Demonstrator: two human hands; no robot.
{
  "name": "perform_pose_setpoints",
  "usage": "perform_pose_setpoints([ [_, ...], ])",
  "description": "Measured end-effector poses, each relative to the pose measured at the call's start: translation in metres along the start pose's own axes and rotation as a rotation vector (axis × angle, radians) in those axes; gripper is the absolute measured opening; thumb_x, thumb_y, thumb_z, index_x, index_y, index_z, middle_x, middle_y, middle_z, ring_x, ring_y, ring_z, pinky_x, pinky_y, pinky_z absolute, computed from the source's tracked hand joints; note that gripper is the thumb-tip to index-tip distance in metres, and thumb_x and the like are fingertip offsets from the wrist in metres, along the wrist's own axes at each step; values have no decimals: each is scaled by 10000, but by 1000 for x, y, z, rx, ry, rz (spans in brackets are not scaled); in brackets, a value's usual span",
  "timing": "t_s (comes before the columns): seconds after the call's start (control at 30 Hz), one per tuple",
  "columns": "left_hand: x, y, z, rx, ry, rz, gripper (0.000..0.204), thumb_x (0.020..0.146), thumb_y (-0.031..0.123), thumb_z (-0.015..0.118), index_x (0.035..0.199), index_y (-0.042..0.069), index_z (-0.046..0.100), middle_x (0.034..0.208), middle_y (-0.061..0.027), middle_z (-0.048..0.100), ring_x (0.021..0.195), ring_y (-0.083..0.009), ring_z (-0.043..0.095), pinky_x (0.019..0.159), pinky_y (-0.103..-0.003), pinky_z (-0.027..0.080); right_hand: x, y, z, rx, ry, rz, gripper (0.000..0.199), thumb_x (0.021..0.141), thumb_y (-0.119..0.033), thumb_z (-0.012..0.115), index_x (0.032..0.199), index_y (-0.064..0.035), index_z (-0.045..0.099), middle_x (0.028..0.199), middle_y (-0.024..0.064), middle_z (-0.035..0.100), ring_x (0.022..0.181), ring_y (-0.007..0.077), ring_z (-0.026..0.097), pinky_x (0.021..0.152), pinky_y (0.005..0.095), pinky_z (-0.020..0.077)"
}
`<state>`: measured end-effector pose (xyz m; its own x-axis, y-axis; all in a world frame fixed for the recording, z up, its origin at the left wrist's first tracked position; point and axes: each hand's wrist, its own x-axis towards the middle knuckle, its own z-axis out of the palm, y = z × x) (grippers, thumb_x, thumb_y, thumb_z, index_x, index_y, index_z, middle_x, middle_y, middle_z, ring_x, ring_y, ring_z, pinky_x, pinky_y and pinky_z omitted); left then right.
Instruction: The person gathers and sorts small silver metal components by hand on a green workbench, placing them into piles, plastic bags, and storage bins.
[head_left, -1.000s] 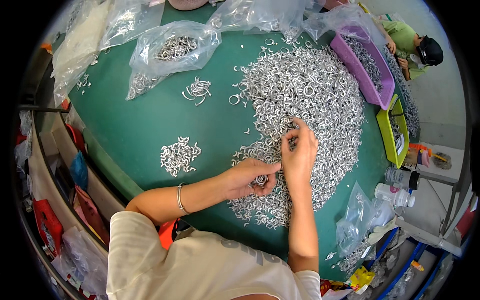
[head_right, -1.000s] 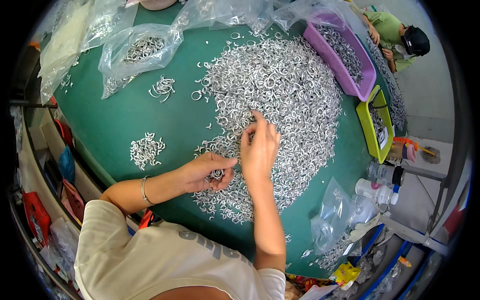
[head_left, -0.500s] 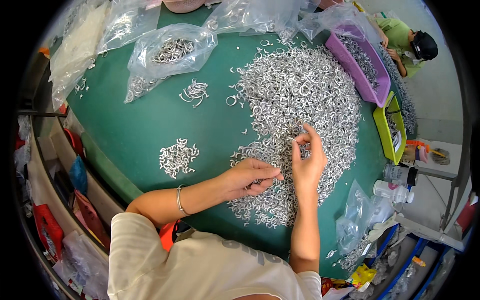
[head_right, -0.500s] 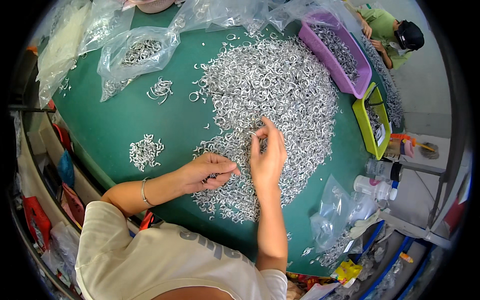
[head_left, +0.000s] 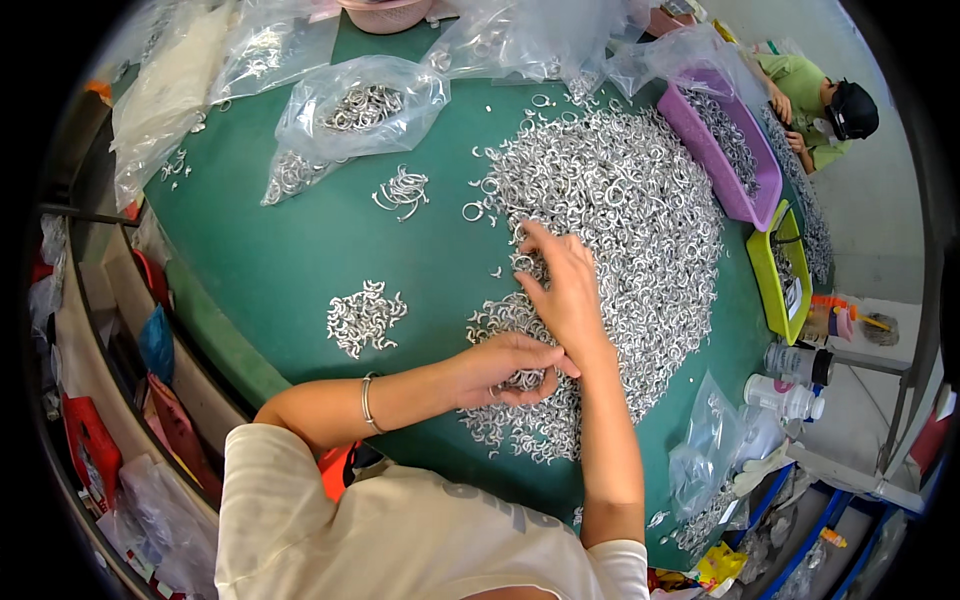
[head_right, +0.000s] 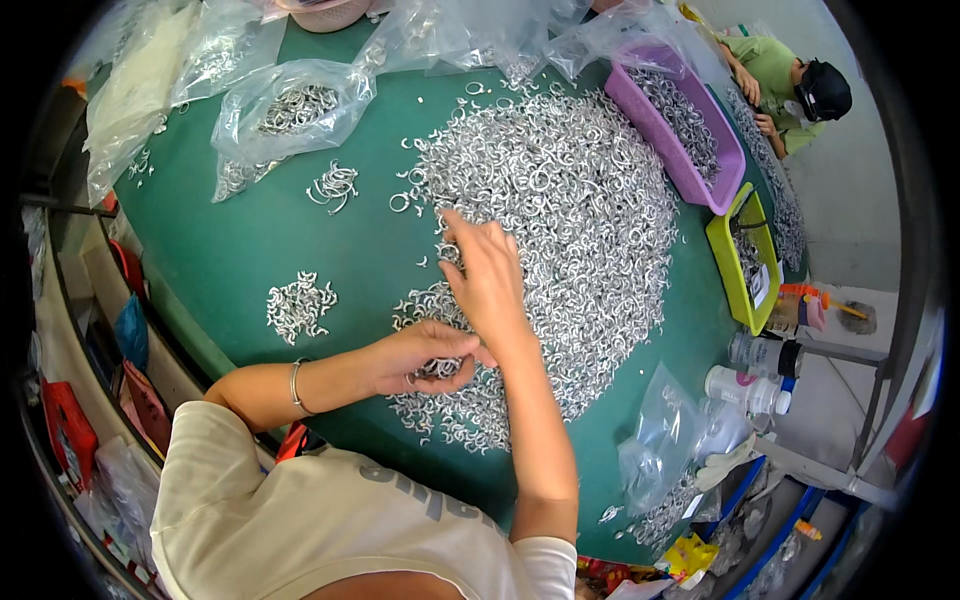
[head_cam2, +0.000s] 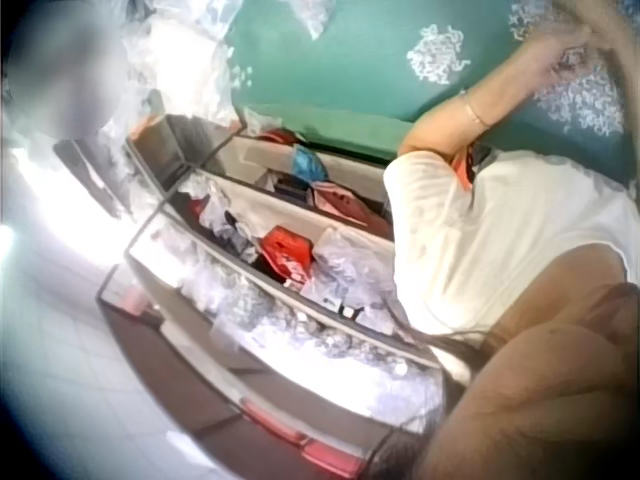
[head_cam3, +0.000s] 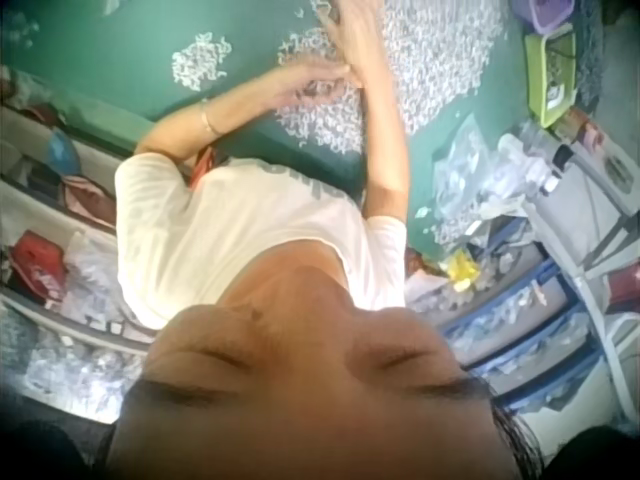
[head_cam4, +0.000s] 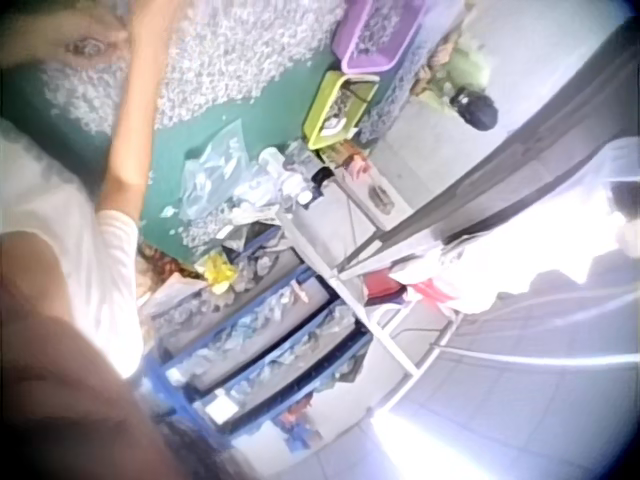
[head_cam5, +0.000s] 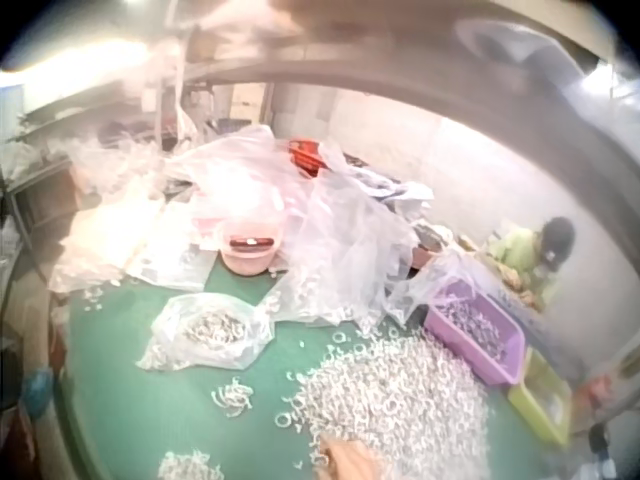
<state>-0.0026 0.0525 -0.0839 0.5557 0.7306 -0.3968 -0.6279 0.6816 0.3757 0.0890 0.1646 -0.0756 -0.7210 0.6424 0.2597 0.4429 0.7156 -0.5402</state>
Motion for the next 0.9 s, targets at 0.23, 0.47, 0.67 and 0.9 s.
perform_pose_setpoints([
  [0.23, -1, 2, -10, -74, 78, 42, 375, 1007, 327, 415, 1051, 17, 621, 739, -43, 557, 553, -101, 446, 429, -223, 298, -16, -1, -17, 177, 83, 151, 438, 737, 58, 648, 1158, -50, 589, 808, 52, 604, 751, 181, 561, 703, 310, 426],
  [0.47, 3, 0, -8, -76, 194, 112, 263, 954, 259, 506, 1028, 42, 637, 861, -42, 619, 745, -125, 578, 512, -219, 375, -3, -5, -34, 431, 7, 337, 520, 726, 65, 673, 1222, -32, 550, 907, 7, 663, 776, 91, 540, 714, 226, 402],
  [0.67, 2, 2, -1, -56, 112, 20, 201, 918, 164, 520, 994, 14, 631, 751, -39, 548, 693, -160, 576, 457, -221, 378, 20, 7, 15, -170, 80, -98, 507, 716, 24, 682, 1199, -84, 574, 981, 57, 638, 869, 228, 552, 817, 349, 405],
  [0.9, 2, -3, -12, -121, 46, 154, 257, 928, 183, 509, 1088, 21, 629, 831, -53, 571, 749, -162, 581, 528, -215, 427, -14, 11, -15, 264, 125, 226, 481, 731, 100, 667, 1187, -16, 570, 895, 51, 567, 787, 143, 545, 712, 284, 456],
])
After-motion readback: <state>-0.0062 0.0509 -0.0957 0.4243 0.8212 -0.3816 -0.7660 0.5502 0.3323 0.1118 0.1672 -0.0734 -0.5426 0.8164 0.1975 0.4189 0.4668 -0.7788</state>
